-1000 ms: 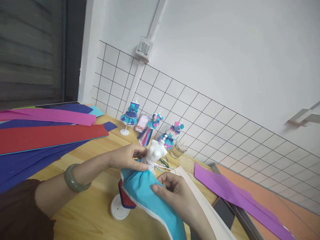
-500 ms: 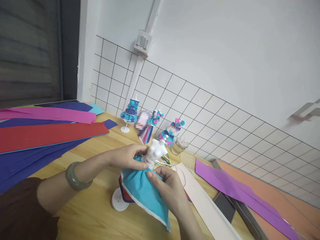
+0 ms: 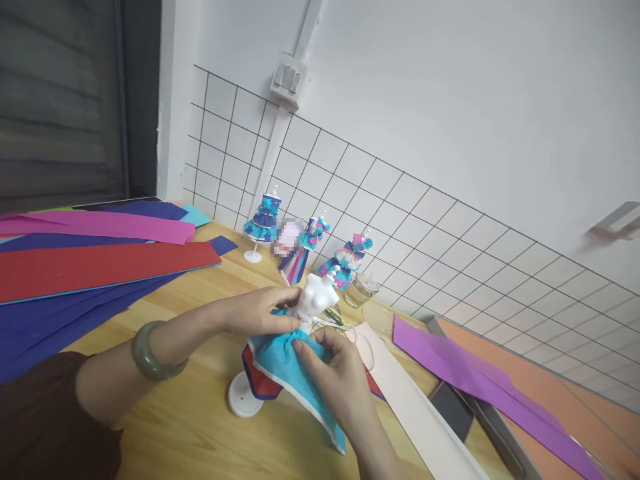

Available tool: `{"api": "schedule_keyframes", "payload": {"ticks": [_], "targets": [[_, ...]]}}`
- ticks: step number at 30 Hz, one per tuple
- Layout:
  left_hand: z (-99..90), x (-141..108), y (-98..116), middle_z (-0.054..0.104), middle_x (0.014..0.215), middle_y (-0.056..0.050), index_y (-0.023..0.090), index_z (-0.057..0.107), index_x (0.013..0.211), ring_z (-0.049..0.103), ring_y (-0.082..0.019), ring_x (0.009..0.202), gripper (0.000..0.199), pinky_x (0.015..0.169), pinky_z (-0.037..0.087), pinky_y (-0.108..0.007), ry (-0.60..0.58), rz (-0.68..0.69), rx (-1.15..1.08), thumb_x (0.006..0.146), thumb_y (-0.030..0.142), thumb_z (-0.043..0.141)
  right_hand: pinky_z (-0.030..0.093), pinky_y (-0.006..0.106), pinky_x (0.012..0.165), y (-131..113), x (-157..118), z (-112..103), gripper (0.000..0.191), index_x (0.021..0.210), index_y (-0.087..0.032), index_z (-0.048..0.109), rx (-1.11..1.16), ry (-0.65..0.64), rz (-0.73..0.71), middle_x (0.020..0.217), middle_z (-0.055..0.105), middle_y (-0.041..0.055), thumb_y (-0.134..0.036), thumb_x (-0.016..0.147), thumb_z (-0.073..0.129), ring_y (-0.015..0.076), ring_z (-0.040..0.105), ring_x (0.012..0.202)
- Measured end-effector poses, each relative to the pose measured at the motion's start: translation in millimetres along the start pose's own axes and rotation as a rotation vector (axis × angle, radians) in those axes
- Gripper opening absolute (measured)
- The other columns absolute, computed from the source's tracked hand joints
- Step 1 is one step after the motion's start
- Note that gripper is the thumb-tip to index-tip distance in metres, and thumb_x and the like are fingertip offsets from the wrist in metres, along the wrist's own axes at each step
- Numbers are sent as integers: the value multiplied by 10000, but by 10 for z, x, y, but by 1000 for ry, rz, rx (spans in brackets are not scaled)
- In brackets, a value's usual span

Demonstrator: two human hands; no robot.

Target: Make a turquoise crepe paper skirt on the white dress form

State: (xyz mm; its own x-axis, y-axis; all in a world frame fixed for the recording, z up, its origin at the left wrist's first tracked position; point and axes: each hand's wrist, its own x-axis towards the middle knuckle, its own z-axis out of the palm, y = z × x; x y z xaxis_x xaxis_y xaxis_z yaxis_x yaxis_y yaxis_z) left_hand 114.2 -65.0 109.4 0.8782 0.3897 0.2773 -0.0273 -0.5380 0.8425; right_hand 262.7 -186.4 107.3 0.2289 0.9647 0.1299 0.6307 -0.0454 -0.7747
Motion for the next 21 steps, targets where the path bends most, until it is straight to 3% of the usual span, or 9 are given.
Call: {"api": "schedule_keyframes", "payload": {"ticks": [4, 11, 21], "targets": [[18, -2, 2, 598, 975, -24, 176, 533, 1008, 562, -207, 917, 335, 749, 445, -280, 30, -10, -30, 736, 326, 659, 355, 248, 572, 6, 3, -4, 247, 691, -181, 577, -45, 11, -4, 659, 580, -3, -407, 787, 561, 150, 499, 634], [41, 3, -38, 611, 995, -26, 173, 536, 1039, 575, -201, 929, 373, 734, 459, -262, 24, -11, -100, 707, 249, 687, 354, 248, 571, 30, 14, -64, 239, 675, -180, 595, -118, 6, -4, 642, 577, -8, -405, 755, 603, 154, 502, 640], [36, -4, -21, 611, 973, -15, 180, 538, 1032, 575, -186, 901, 364, 708, 454, -244, 4, -14, -114, 692, 200, 665, 411, 274, 683, -24, -90, -171, 202, 872, -225, 701, -24, -115, -139, 833, 696, 21, -355, 840, 549, 189, 594, 770]]}}
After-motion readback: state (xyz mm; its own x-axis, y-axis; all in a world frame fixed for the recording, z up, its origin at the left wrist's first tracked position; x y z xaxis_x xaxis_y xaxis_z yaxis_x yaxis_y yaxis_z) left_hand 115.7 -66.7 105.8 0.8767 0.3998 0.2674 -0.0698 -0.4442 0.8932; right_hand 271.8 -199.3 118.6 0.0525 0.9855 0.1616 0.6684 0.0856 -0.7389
